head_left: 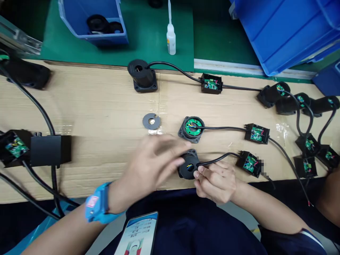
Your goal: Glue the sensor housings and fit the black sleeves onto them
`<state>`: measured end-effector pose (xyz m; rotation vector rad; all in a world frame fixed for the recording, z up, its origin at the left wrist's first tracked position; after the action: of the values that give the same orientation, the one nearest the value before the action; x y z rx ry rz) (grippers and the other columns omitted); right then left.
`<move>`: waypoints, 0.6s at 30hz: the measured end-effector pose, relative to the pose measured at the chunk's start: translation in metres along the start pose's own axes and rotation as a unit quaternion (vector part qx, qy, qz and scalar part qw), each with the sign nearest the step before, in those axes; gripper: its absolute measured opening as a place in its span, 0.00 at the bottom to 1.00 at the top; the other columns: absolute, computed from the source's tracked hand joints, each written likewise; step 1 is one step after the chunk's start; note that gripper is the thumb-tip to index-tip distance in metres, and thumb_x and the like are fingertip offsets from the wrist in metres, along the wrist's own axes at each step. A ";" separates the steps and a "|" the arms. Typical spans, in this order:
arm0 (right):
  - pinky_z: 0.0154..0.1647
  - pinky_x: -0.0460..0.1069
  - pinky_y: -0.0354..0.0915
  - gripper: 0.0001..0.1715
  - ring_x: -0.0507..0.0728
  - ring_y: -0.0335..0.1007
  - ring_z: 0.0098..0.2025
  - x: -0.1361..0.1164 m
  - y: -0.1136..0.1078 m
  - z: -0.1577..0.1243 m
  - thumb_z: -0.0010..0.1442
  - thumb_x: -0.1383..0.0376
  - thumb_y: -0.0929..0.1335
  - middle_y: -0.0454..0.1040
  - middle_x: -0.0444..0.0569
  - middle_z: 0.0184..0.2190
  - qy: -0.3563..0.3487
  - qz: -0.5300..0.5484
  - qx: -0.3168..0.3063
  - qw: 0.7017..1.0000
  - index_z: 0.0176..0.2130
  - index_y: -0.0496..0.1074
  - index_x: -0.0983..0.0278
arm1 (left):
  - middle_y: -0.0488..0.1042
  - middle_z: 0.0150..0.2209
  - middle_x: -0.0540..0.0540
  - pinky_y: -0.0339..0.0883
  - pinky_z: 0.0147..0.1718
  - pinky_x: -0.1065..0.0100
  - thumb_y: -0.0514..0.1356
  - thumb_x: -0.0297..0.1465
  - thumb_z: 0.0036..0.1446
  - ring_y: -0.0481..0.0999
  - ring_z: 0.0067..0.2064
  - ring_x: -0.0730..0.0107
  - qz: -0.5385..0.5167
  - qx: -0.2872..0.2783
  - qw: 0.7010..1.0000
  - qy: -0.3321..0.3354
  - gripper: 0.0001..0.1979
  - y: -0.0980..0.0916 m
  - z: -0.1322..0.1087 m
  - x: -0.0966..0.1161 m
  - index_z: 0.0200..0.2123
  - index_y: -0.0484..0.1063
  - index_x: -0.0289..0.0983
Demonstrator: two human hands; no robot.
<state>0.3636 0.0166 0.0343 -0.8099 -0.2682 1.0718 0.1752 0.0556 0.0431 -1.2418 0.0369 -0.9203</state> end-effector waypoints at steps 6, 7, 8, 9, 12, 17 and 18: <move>0.23 0.49 0.55 0.11 0.49 0.64 0.24 -0.002 -0.002 0.000 0.58 0.70 0.72 0.71 0.42 0.25 -0.003 -0.006 -0.005 1.000 0.24 0.72 0.63 | 0.72 0.48 0.41 0.73 0.50 0.46 0.57 0.52 0.67 0.76 0.53 0.48 0.125 -0.032 0.973 -0.192 0.31 -0.012 0.006 -0.081 0.59 0.67 0.32; 0.23 0.49 0.54 0.10 0.49 0.65 0.25 -0.001 -0.002 -0.001 0.58 0.69 0.72 0.72 0.43 0.25 -0.001 -0.007 -0.004 1.000 0.25 0.73 0.63 | 0.72 0.47 0.41 0.74 0.48 0.46 0.57 0.54 0.66 0.77 0.51 0.48 0.135 -0.052 0.970 -0.194 0.32 -0.008 0.007 -0.088 0.58 0.68 0.33; 0.23 0.49 0.54 0.09 0.49 0.65 0.25 -0.001 -0.002 -0.002 0.58 0.69 0.72 0.72 0.43 0.26 0.001 -0.007 -0.002 1.000 0.26 0.74 0.64 | 0.73 0.46 0.40 0.74 0.46 0.47 0.57 0.54 0.66 0.77 0.49 0.49 0.136 -0.061 0.970 -0.190 0.31 -0.006 0.008 -0.092 0.57 0.70 0.34; 0.24 0.49 0.54 0.09 0.49 0.64 0.25 -0.001 -0.001 -0.002 0.58 0.69 0.71 0.73 0.43 0.26 0.002 -0.009 0.000 1.000 0.26 0.74 0.64 | 0.73 0.45 0.40 0.75 0.45 0.48 0.57 0.53 0.66 0.78 0.47 0.51 0.123 -0.061 0.974 -0.181 0.28 -0.003 0.010 -0.093 0.56 0.71 0.36; 0.25 0.49 0.54 0.09 0.49 0.64 0.26 0.000 -0.001 -0.003 0.58 0.68 0.71 0.74 0.42 0.27 0.008 -0.013 0.007 1.000 0.25 0.74 0.64 | 0.74 0.49 0.41 0.75 0.48 0.51 0.57 0.47 0.69 0.78 0.48 0.55 -0.014 -0.018 0.988 -0.150 0.24 0.005 0.025 -0.087 0.61 0.67 0.41; 0.26 0.51 0.53 0.13 0.48 0.63 0.27 -0.002 -0.006 0.004 0.60 0.66 0.70 0.74 0.42 0.27 0.003 -0.023 -0.008 1.000 0.23 0.75 0.62 | 0.74 0.56 0.39 0.74 0.54 0.52 0.54 0.46 0.71 0.78 0.57 0.56 -0.367 -0.001 0.930 -0.008 0.26 0.043 0.068 -0.052 0.66 0.54 0.45; 0.26 0.51 0.53 0.13 0.48 0.64 0.27 -0.002 -0.008 0.006 0.60 0.66 0.71 0.75 0.42 0.28 0.008 -0.025 -0.019 0.999 0.24 0.75 0.63 | 0.76 0.53 0.40 0.76 0.50 0.54 0.54 0.47 0.71 0.80 0.53 0.58 -0.404 -0.011 0.915 0.006 0.26 0.053 0.073 -0.047 0.66 0.54 0.45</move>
<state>0.3646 0.0161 0.0441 -0.8419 -0.2936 1.0159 0.2107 0.1436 0.0064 -1.2813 -0.4950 -1.6408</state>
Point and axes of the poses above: each hand's wrist, its own z-axis towards the middle knuckle, its own y-axis out of the palm, x = y × z, the point moved 5 cm from there along z, towards the middle knuckle
